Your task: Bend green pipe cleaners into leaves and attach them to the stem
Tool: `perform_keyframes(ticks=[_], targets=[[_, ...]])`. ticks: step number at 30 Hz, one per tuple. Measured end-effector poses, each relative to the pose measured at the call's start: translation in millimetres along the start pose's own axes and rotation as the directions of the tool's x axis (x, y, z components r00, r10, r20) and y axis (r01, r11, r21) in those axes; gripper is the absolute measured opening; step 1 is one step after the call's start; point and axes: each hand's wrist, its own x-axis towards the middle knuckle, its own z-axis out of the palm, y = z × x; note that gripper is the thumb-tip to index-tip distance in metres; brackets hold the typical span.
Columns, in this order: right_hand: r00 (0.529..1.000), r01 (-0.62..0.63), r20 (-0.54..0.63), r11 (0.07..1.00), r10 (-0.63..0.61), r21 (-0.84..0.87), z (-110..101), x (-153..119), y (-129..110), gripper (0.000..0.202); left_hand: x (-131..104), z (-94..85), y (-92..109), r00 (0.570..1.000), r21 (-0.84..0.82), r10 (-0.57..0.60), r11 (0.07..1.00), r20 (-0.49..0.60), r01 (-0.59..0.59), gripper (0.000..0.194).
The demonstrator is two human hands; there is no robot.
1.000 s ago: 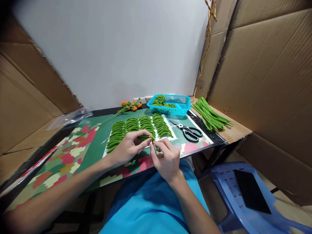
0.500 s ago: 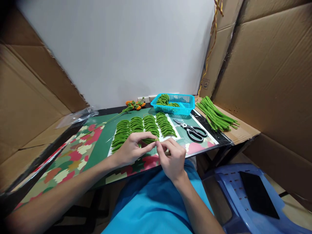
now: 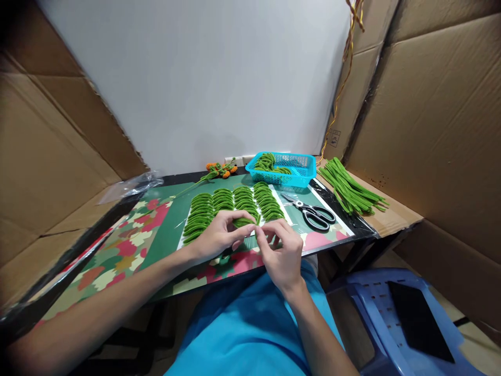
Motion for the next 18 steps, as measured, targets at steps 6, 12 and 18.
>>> perform_keyframes(ticks=[6,12,18], targets=[[0.983,0.176,0.069,0.983,-0.172,-0.045,0.8,-2.7,1.6,0.036,1.9,-4.5,0.8,0.999,-0.138,-0.041,0.99,-0.014,0.039,0.041],[0.977,0.187,0.126,0.975,-0.172,-0.12,-2.5,-3.5,5.2,0.031,-1.4,-5.4,5.5,0.999,-0.157,-0.043,0.986,0.022,0.046,0.036],[0.984,0.172,0.079,0.974,-0.162,-0.144,-2.0,-5.7,6.7,0.014,-1.3,-7.6,8.1,0.999,-0.135,0.037,0.99,0.005,-0.036,0.033]])
